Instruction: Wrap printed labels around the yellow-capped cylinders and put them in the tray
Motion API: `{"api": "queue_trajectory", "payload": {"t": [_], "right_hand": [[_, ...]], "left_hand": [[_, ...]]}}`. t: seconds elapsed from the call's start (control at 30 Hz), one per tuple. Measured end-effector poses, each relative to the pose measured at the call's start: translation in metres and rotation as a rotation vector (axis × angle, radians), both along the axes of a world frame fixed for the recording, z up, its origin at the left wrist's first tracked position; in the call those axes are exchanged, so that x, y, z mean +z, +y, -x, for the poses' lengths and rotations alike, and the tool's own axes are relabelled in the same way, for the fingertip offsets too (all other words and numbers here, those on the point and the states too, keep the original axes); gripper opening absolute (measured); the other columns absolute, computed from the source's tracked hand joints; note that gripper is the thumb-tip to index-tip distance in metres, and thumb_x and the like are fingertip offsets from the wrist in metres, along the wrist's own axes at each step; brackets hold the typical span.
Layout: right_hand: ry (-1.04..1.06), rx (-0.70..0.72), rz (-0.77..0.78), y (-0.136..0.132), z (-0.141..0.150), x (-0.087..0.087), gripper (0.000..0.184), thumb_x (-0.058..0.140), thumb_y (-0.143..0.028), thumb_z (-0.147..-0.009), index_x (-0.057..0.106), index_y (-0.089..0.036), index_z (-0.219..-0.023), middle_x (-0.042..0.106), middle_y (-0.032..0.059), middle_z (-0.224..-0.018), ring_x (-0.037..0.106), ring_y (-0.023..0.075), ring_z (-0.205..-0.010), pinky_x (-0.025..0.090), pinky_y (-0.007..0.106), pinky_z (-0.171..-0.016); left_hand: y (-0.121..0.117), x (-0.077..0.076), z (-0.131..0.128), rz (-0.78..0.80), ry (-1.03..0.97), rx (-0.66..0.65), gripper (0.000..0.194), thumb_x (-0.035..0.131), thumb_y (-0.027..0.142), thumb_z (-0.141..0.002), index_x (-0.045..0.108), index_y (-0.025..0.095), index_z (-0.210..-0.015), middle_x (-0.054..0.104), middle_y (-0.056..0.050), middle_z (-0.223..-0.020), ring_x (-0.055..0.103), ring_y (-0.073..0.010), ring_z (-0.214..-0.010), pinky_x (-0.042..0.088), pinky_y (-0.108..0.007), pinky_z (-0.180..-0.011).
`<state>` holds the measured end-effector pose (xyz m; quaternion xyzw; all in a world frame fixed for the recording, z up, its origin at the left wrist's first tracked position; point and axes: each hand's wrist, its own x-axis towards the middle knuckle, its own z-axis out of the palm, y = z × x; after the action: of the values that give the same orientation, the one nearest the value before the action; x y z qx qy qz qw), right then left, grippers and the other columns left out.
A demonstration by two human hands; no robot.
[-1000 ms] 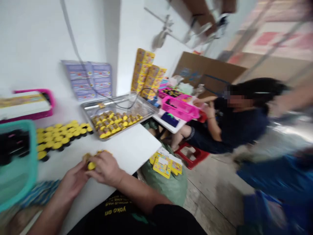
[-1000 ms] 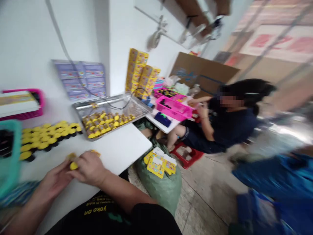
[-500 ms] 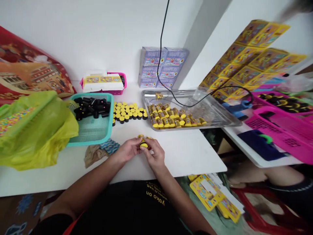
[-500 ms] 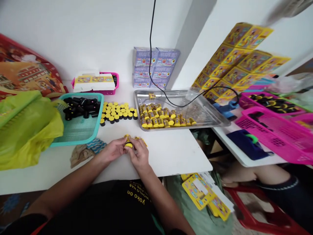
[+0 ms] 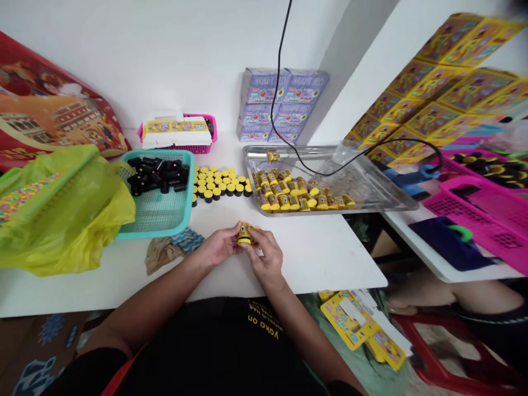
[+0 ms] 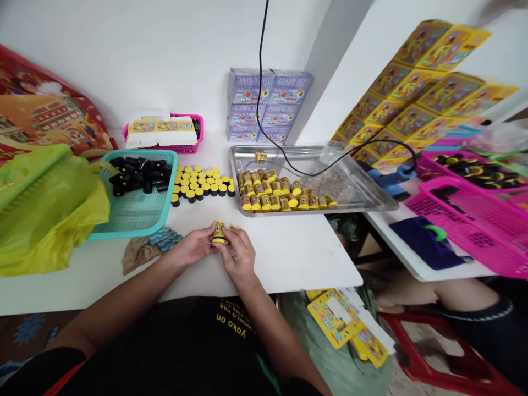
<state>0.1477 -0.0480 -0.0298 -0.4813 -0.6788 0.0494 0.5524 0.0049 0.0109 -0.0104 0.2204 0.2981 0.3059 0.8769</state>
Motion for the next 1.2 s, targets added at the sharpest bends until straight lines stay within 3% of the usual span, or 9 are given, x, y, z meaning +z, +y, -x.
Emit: {"api": "queue_trajectory", "payload": {"t": [0.13,0.33,0.57,0.93,1.07,1.2], "right_hand": [[-0.050,-0.002,-0.014,0.0005,-0.0015,-0.0012,0.032,0.064,-0.025,-0.087,0.063,-0.024,-0.118,0.065,0.0089,-0.100,0.063,0.0220,-0.096,0.055,0.043,-0.087],[-0.037,-0.010,-0.033,0.0027,-0.0008,-0.0025,0.036,0.066,-0.025,-0.085,0.062,-0.024,-0.121,0.066,0.0090,-0.102,0.063,0.0222,-0.096,0.055,0.042,-0.086],[-0.049,-0.009,-0.005,0.0038,0.0007,-0.0049,0.039,0.065,-0.028,-0.086,0.060,-0.022,-0.124,0.067,0.0102,-0.103,0.063,0.0233,-0.098,0.054,0.044,-0.089],[-0.004,0.006,-0.039,0.0023,-0.0031,-0.0086,0.020,0.064,-0.023,-0.086,0.070,-0.024,-0.105,0.066,0.0056,-0.088,0.064,0.0183,-0.084,0.056,0.038,-0.079],[-0.067,-0.031,-0.036,0.0020,-0.0028,-0.0100,0.020,0.063,-0.022,-0.086,0.069,-0.025,-0.105,0.065,0.0060,-0.088,0.062,0.0191,-0.085,0.056,0.038,-0.078],[-0.061,-0.027,-0.069,0.0016,-0.0017,-0.0080,0.029,0.064,-0.023,-0.086,0.064,-0.023,-0.115,0.066,0.0080,-0.094,0.062,0.0208,-0.089,0.056,0.040,-0.080]], "left_hand": [[0.0001,0.0014,0.0024,-0.061,0.033,0.039,0.018,0.065,0.027,-0.084,0.069,0.010,-0.089,0.068,-0.008,-0.080,0.062,-0.0133,-0.066,0.048,-0.026,-0.067],[0.0016,0.0030,0.0034,-0.046,0.006,-0.028,0.025,0.062,0.034,-0.085,0.069,0.011,-0.094,0.070,-0.010,-0.084,0.064,-0.0159,-0.072,0.049,-0.029,-0.071],[0.0001,-0.0016,0.0008,-0.053,0.055,0.035,0.024,0.072,0.032,-0.077,0.070,0.012,-0.090,0.069,-0.006,-0.078,0.063,-0.0133,-0.069,0.047,-0.025,-0.067],[-0.0021,0.0010,0.0003,-0.074,0.108,0.074,0.020,0.073,0.025,-0.076,0.069,0.010,-0.089,0.069,-0.007,-0.079,0.063,-0.0143,-0.067,0.049,-0.027,-0.069],[-0.0008,0.0011,0.0005,-0.062,0.113,0.059,0.024,0.071,0.033,-0.078,0.067,0.011,-0.085,0.068,-0.007,-0.076,0.063,-0.0141,-0.065,0.049,-0.027,-0.066],[-0.0027,0.0004,-0.0012,-0.066,0.105,0.086,0.017,0.073,0.026,-0.076,0.069,0.011,-0.083,0.068,-0.006,-0.076,0.062,-0.0136,-0.067,0.049,-0.026,-0.069]]}}
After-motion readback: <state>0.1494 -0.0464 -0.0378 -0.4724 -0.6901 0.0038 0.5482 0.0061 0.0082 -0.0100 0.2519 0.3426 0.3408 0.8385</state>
